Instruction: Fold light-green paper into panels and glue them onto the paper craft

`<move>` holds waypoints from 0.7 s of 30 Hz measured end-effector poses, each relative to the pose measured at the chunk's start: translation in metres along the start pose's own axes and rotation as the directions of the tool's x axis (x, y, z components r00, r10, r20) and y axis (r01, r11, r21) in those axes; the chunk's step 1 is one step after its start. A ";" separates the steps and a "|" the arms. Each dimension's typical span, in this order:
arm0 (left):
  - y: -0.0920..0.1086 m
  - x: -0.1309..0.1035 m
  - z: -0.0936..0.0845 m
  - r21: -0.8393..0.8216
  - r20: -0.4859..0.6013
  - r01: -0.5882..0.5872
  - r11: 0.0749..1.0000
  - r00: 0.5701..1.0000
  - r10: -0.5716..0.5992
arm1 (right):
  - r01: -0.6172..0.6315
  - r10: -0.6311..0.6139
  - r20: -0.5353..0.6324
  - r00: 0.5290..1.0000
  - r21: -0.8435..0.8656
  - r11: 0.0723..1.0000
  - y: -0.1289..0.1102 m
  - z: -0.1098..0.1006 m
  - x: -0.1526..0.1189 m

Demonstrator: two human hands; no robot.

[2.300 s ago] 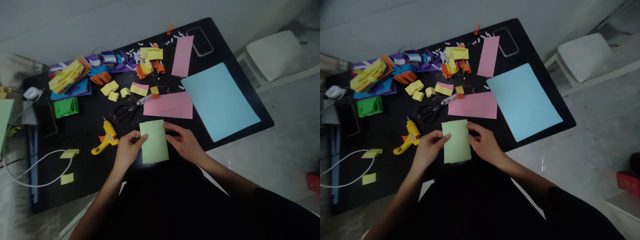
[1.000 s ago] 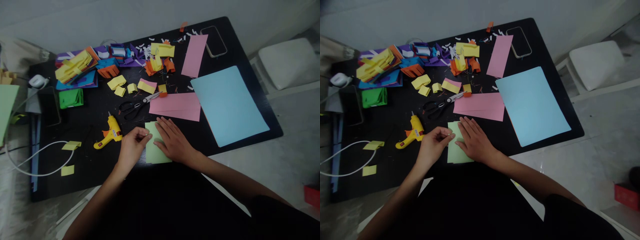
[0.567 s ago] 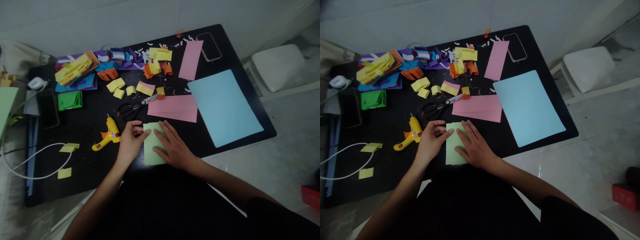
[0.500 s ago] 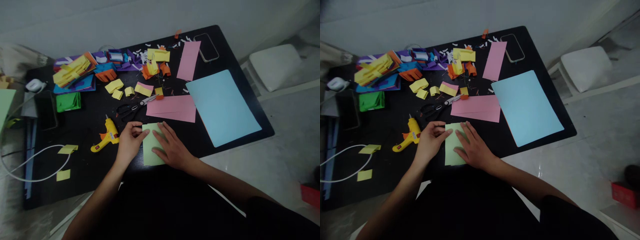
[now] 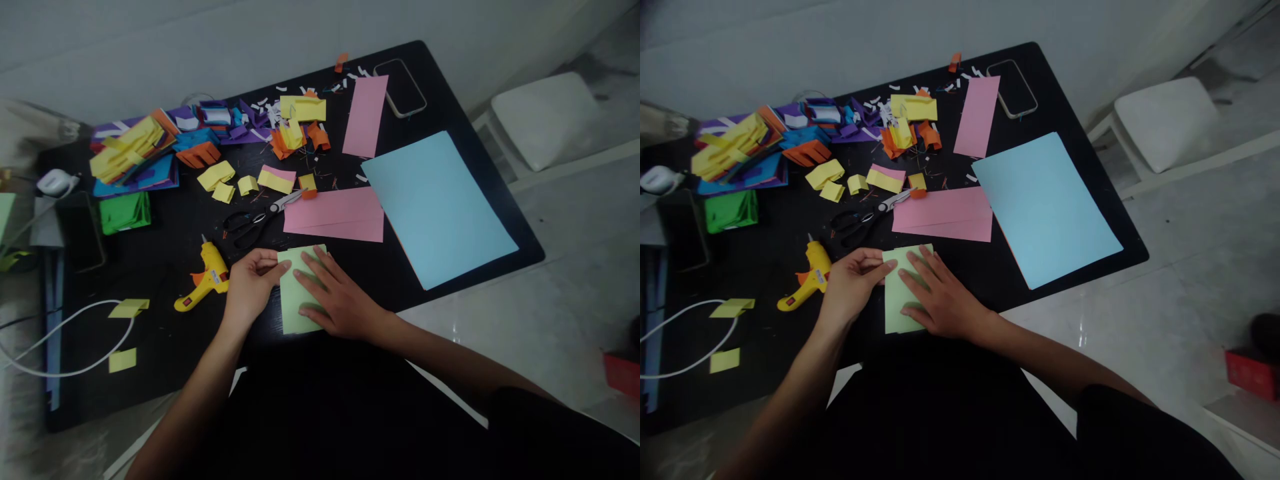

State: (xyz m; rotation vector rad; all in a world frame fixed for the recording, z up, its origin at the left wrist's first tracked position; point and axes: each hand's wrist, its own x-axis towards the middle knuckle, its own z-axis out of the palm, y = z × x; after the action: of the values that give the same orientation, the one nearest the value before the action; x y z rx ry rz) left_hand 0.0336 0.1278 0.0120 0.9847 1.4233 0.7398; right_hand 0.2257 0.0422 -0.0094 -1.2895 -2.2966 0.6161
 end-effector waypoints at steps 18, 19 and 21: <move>0.004 0.011 -0.006 0.128 0.079 -0.045 0.991 0.996 0.035 | 0.009 -0.009 0.025 1.000 0.022 1.000 0.000 0.002 0.001; 0.004 0.011 -0.006 0.127 0.077 -0.046 0.991 0.996 0.036 | 0.007 -0.008 0.025 1.000 0.023 1.000 0.000 0.003 0.001; 0.004 0.011 -0.006 0.128 0.072 -0.049 0.991 0.997 0.040 | 0.003 -0.003 0.028 1.000 0.020 1.000 0.000 0.003 0.002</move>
State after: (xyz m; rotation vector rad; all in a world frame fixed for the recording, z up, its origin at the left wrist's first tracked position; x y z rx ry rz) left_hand 0.0292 0.1400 0.0108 1.1350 1.4068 0.6455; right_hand 0.2237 0.0433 -0.0117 -1.2756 -2.3085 0.6583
